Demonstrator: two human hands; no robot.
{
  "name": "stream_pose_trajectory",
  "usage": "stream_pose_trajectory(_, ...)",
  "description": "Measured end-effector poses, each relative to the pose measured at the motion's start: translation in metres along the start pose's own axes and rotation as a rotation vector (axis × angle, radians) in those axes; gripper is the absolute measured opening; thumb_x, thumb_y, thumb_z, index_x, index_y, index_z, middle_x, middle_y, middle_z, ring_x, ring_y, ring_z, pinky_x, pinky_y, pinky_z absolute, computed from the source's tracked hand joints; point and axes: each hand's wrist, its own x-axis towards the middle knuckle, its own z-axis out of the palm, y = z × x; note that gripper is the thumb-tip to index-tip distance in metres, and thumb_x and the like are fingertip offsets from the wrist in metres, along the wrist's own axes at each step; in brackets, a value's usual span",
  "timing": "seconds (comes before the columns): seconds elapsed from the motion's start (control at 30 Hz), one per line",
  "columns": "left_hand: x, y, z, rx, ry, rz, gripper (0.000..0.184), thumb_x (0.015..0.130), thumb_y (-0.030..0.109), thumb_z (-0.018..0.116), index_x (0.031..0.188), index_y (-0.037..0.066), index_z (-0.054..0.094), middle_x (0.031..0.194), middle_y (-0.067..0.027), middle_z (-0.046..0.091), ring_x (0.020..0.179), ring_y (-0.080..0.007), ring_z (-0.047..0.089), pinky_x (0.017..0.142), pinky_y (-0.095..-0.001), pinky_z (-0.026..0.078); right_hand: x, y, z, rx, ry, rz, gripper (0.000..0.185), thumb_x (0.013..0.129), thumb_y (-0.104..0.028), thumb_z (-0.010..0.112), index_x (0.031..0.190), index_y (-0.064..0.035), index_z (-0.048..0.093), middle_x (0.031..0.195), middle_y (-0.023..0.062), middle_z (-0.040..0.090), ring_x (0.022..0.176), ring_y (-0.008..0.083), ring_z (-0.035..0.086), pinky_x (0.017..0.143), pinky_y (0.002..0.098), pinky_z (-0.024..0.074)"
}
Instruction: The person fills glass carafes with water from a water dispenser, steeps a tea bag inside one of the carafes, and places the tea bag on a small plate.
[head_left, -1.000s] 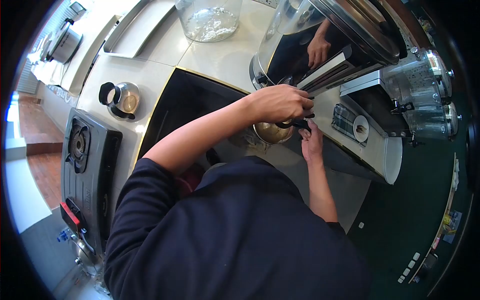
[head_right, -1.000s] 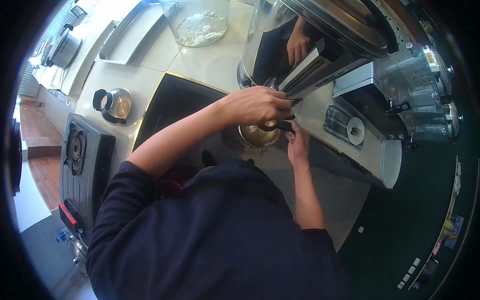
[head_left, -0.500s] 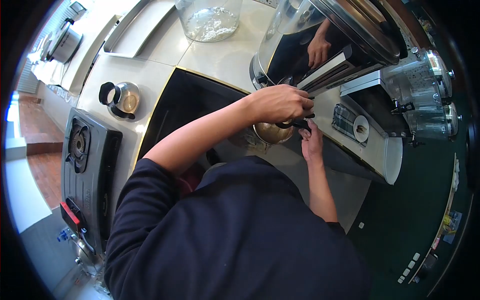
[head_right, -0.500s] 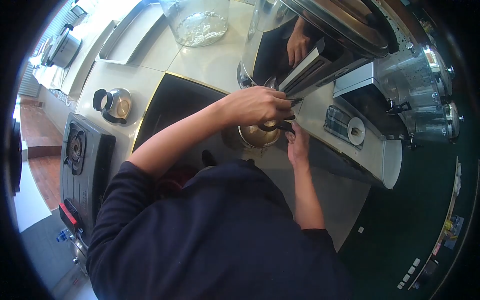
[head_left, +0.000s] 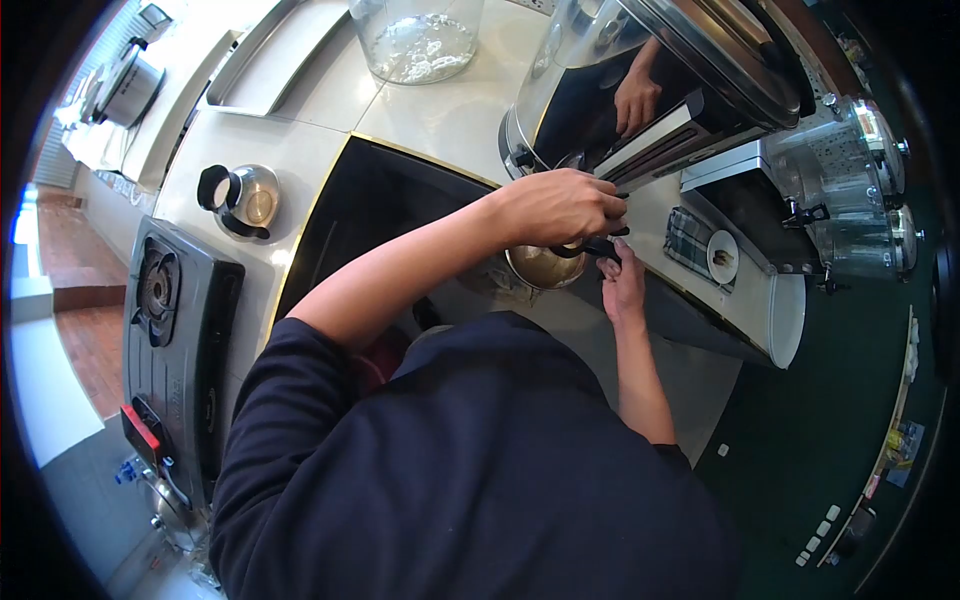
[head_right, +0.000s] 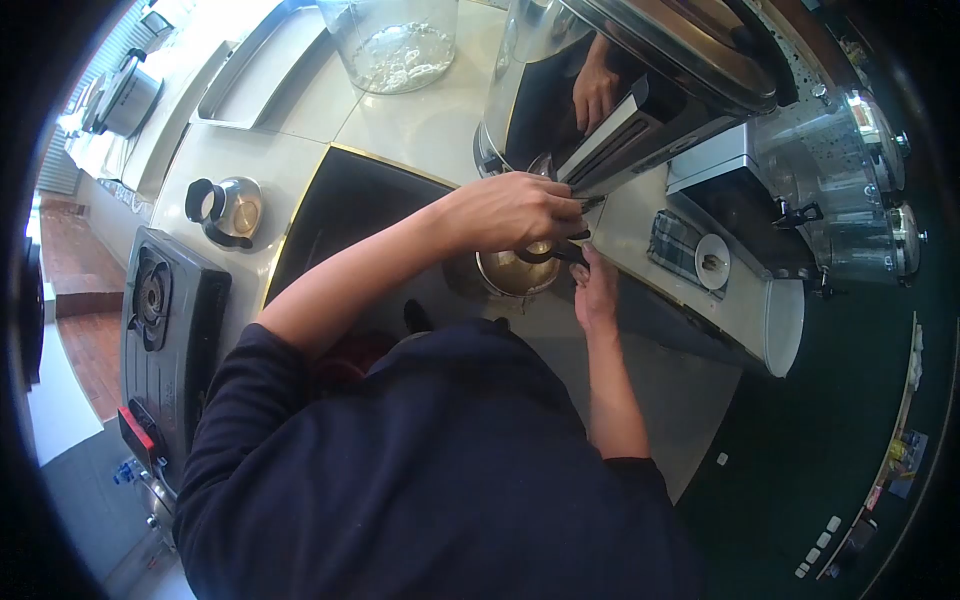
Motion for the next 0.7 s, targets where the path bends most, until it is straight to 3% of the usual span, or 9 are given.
stream_pose_trajectory(0.13,0.001,0.001,-0.003,-0.004,-0.019,-0.003,0.032,0.083,0.015,0.073,0.112,0.001,0.074,0.103,-0.0083,0.067,0.103,-0.0288,0.069,0.089,-0.0427,0.060,0.001,0.001,-0.001,0.017,-0.016,-0.003,0.015,0.104,-0.017,0.074,0.096,-0.0132,0.062,0.087,-0.0062,0.048,0.068,0.0053,0.037,0.067,0.0268,0.0362)
stream_pose_trajectory(0.23,0.001,0.001,-0.003,-0.006,-0.027,-0.003,0.033,0.083,0.015,0.073,0.113,0.001,0.074,0.103,-0.0084,0.067,0.103,-0.0288,0.069,0.089,-0.0429,0.060,-0.001,-0.003,0.003,-0.049,-0.012,-0.015,0.018,0.103,-0.025,0.076,0.103,-0.0132,0.063,0.073,-0.0100,0.039,0.064,0.0050,0.040,0.078,0.0297,0.0484)
stream_pose_trajectory(0.53,-0.001,0.001,-0.001,0.008,-0.021,-0.009,0.033,0.084,0.017,0.073,0.113,0.002,0.075,0.104,-0.0078,0.067,0.102,-0.0276,0.069,0.088,-0.0422,0.061,-0.001,-0.001,0.001,-0.054,-0.030,-0.003,0.018,0.103,-0.025,0.077,0.101,-0.0148,0.062,0.073,-0.0099,0.039,0.064,0.0049,0.041,0.079,0.0299,0.0481)
stream_pose_trajectory(0.63,0.000,0.002,-0.002,0.008,-0.010,-0.009,0.033,0.084,0.017,0.074,0.113,0.002,0.075,0.103,-0.0073,0.067,0.100,-0.0275,0.069,0.087,-0.0420,0.061,-0.005,-0.003,0.008,0.002,-0.002,-0.015,0.016,0.103,-0.019,0.075,0.096,-0.0134,0.061,0.084,-0.0069,0.046,0.068,0.0052,0.038,0.067,0.0261,0.0365)
stream_pose_trajectory(0.7,0.000,0.000,0.000,0.001,0.012,0.004,0.032,0.084,0.016,0.075,0.113,0.002,0.075,0.102,-0.0070,0.067,0.100,-0.0273,0.069,0.087,-0.0418,0.061,-0.005,-0.003,0.008,0.010,0.007,0.001,0.015,0.103,-0.018,0.074,0.097,-0.0130,0.061,0.084,-0.0068,0.046,0.068,0.0053,0.038,0.067,0.0257,0.0367)
